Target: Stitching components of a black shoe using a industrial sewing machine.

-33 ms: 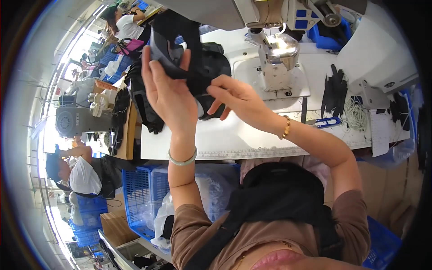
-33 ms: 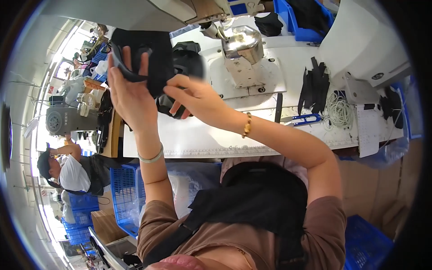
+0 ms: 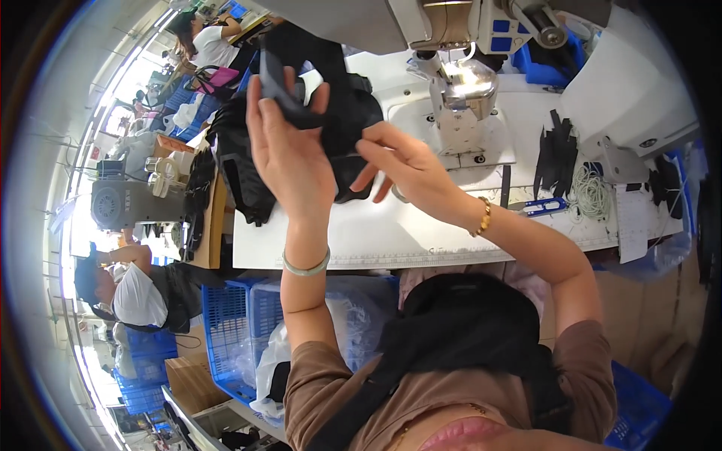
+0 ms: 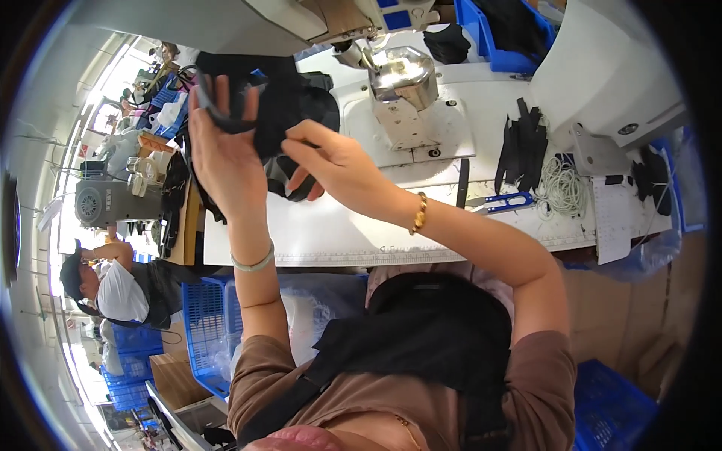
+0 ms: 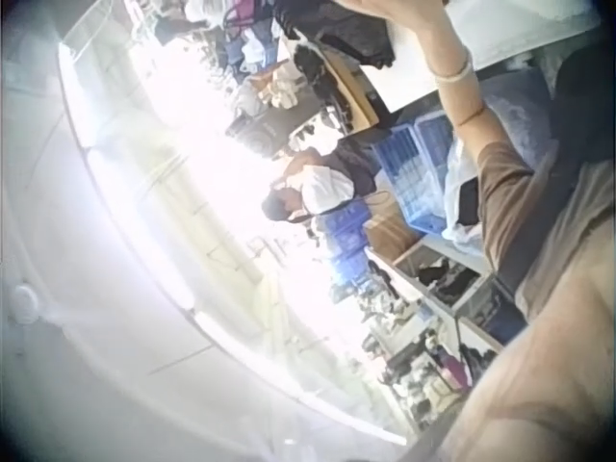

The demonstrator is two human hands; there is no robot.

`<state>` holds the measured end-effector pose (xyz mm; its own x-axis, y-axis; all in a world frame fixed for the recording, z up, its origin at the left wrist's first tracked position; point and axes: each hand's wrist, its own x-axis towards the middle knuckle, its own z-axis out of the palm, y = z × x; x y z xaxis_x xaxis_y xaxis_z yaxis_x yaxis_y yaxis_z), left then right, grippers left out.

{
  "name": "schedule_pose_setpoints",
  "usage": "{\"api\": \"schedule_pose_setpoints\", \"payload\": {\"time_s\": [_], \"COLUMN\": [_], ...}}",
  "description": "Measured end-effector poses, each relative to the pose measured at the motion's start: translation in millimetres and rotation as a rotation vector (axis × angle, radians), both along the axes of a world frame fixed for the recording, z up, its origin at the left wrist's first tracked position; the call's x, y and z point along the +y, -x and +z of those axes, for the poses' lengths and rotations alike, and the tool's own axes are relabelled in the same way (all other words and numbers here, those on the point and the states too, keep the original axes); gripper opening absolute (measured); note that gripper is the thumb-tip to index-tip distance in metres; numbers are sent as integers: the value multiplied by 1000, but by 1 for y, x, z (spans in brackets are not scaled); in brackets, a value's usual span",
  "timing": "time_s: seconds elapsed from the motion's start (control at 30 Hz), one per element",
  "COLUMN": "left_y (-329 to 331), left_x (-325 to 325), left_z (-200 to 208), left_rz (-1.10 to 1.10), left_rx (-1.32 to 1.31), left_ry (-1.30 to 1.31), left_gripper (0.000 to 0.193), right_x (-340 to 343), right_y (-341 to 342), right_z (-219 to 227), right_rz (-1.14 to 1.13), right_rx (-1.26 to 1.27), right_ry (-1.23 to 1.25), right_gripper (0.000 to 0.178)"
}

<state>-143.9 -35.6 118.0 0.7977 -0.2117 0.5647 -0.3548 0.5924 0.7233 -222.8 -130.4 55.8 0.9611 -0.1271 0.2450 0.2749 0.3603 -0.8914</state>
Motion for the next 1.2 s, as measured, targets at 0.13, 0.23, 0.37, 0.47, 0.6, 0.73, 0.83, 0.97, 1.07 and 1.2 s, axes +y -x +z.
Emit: {"api": "schedule_pose_setpoints", "payload": {"time_s": [0.13, 0.23, 0.37, 0.47, 0.6, 0.73, 0.83, 0.97, 1.07, 1.2], "left_y": [-9, -12, -9, -37, -40, -36, -43, -15, 0, 2], "left_x": [-20, -36, -64, -77, -98, -102, -85, -45, -2, 39], "left_z": [-22, -28, -22, -37, -35, -25, -20, -40, -73, -116], "left_rz": [-218, -87, -115, -71, -305, -193, -107, 396, 610, 719], "left_rx": [178, 113, -8, -175, -209, -214, -375, -578, -829, -782], "left_ry": [-95, -334, -458, -632, -448, -666, -699, -542, -1005, -1612], "left_gripper": [50, 46, 34, 18, 15, 13, 23, 28, 41, 53], "right_x": [-17, -34, -48, -51, -54, -64, -72, -104, -97, -72], "right_y": [24, 34, 44, 46, 46, 47, 59, 103, 131, 135], "right_z": [-4, -12, -14, -14, -14, -14, -2, -16, -54, -76], "right_rz": [-388, -464, -514, -526, -529, -531, -561, -755, -722, -673], "right_rx": [-151, -113, -74, -99, -79, -12, 56, 353, 462, 520], "right_ry": [42, 104, 87, 26, -47, -59, 84, 615, 900, 1029], "right_gripper": [16, 16, 15, 15, 15, 15, 17, 23, 28, 33]}}
